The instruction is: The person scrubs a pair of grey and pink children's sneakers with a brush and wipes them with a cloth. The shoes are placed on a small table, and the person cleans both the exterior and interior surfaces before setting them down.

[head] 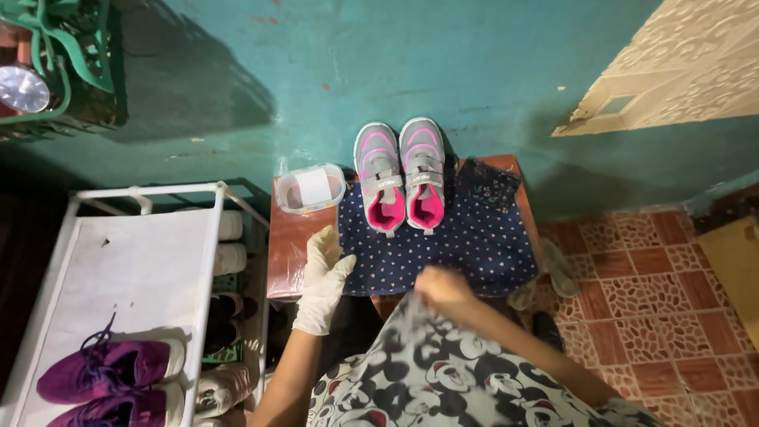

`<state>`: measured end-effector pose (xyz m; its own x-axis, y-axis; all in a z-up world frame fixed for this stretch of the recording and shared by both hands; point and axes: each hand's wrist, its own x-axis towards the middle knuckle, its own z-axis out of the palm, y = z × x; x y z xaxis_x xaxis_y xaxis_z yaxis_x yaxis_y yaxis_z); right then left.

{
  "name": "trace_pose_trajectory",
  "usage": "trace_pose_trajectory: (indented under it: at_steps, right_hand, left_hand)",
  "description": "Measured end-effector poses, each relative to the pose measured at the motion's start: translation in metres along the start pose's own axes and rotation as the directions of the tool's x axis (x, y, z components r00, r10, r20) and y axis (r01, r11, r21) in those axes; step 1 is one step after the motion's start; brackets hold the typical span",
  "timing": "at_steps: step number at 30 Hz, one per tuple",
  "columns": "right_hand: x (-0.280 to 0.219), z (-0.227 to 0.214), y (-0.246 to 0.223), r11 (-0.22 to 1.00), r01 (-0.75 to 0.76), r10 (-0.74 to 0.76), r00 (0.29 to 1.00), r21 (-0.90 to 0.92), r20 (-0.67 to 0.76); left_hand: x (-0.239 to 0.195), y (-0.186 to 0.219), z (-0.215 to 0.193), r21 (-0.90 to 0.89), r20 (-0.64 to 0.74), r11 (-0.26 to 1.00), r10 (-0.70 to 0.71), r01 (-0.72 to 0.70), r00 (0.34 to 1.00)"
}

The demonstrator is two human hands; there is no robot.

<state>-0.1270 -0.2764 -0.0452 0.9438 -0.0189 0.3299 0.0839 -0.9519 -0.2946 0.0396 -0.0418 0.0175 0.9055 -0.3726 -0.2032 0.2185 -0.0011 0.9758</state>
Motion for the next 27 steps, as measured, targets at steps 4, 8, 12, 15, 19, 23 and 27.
trace_pose_trajectory:
  at_steps: [4,8,12,15,19,23,27]
  right_hand:
    - [-0.005,-0.041,-0.020,0.850,-0.111,-0.260,0.762,0.515,0.593]
    - [0.023,-0.055,0.000,0.663,-0.437,0.183,0.882,0.608,0.434]
    - [0.059,-0.061,0.034,0.487,-0.524,0.611,0.776,0.698,0.157]
    - [0.086,-0.068,0.036,0.394,-0.565,0.726,0.675,0.725,0.133]
    - [0.105,-0.072,0.017,0.070,-0.614,0.693,0.597,0.786,0.404]
    - [0.114,-0.069,0.006,-0.052,-0.631,0.674,0.550,0.774,0.493]
    - [0.121,-0.067,0.007,-0.100,-0.628,0.677,0.525,0.771,0.516]
  left_hand:
    - [0.000,-0.002,0.006,0.058,-0.027,0.996,-0.061,0.063,0.998]
    - [0.004,0.003,0.020,0.128,-0.009,0.980,-0.153,0.153,0.988]
    - [0.037,0.021,0.044,0.205,-0.008,0.955,-0.219,0.216,0.976]
    - [0.049,0.044,0.069,0.134,0.013,0.969,-0.213,0.210,0.977]
    - [0.052,0.065,0.090,-0.065,0.052,0.988,-0.136,0.139,0.989]
    - [0.067,0.037,0.085,-0.121,0.044,0.987,-0.100,0.105,0.994]
    - [0.068,0.035,0.096,-0.143,0.049,0.980,-0.130,0.136,0.990]
